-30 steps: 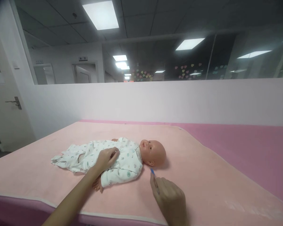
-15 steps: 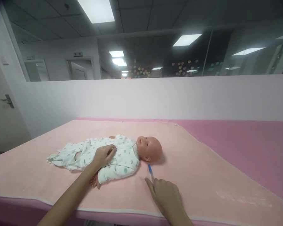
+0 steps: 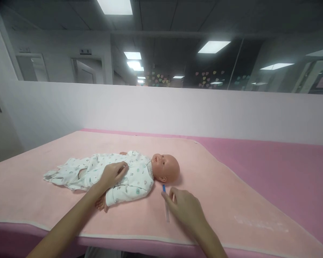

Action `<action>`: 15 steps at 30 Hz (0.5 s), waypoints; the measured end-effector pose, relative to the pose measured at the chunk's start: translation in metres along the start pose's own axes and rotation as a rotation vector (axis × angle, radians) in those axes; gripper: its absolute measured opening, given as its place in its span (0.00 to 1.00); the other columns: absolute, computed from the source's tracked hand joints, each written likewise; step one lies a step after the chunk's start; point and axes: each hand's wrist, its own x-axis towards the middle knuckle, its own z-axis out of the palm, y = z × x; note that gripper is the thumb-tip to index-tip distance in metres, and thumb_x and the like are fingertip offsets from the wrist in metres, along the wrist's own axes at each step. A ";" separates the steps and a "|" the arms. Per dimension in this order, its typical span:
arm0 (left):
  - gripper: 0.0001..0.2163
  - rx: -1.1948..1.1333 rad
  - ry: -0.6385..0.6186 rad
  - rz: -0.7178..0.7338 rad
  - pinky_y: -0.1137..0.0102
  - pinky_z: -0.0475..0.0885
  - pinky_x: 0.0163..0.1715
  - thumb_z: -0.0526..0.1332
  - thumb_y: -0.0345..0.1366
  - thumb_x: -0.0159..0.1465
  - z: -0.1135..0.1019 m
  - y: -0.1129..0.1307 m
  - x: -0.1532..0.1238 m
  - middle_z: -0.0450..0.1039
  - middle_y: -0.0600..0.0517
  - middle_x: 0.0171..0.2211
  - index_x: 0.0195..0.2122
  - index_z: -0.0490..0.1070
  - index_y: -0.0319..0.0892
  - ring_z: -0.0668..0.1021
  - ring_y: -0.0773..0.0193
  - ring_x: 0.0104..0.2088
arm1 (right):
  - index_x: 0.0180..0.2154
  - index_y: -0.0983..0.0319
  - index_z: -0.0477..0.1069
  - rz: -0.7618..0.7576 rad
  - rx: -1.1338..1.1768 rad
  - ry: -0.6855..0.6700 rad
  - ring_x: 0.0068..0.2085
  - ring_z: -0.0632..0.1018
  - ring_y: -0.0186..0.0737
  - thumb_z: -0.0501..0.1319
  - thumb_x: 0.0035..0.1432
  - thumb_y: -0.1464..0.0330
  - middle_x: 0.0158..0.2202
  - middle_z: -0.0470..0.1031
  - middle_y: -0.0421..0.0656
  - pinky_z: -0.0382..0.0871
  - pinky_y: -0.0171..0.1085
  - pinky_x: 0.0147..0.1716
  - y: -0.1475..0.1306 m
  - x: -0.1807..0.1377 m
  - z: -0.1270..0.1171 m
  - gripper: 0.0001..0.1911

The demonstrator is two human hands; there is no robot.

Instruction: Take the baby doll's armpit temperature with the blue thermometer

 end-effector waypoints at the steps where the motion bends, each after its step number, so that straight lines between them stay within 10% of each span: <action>1: 0.11 0.002 0.001 0.000 0.75 0.59 0.23 0.47 0.37 0.63 0.000 0.000 0.000 0.70 0.55 0.20 0.31 0.67 0.43 0.70 0.69 0.21 | 0.19 0.60 0.59 -0.013 0.029 0.075 0.20 0.66 0.34 0.44 0.58 0.55 0.17 0.65 0.38 0.48 0.31 0.20 -0.007 0.009 0.000 0.22; 8: 0.10 -0.011 0.000 -0.004 0.76 0.60 0.23 0.48 0.36 0.62 -0.002 0.002 0.001 0.70 0.55 0.22 0.31 0.67 0.43 0.70 0.69 0.22 | 0.29 0.63 0.64 -0.262 -0.001 0.334 0.29 0.70 0.36 0.45 0.58 0.71 0.28 0.70 0.43 0.56 0.33 0.27 -0.073 0.085 0.033 0.11; 15: 0.10 -0.015 0.009 0.000 0.75 0.61 0.25 0.48 0.36 0.62 -0.002 0.003 0.002 0.71 0.54 0.26 0.31 0.68 0.43 0.71 0.69 0.24 | 0.34 0.64 0.65 -0.249 -0.015 0.421 0.27 0.69 0.34 0.46 0.57 0.73 0.33 0.68 0.45 0.56 0.32 0.23 -0.074 0.097 0.074 0.09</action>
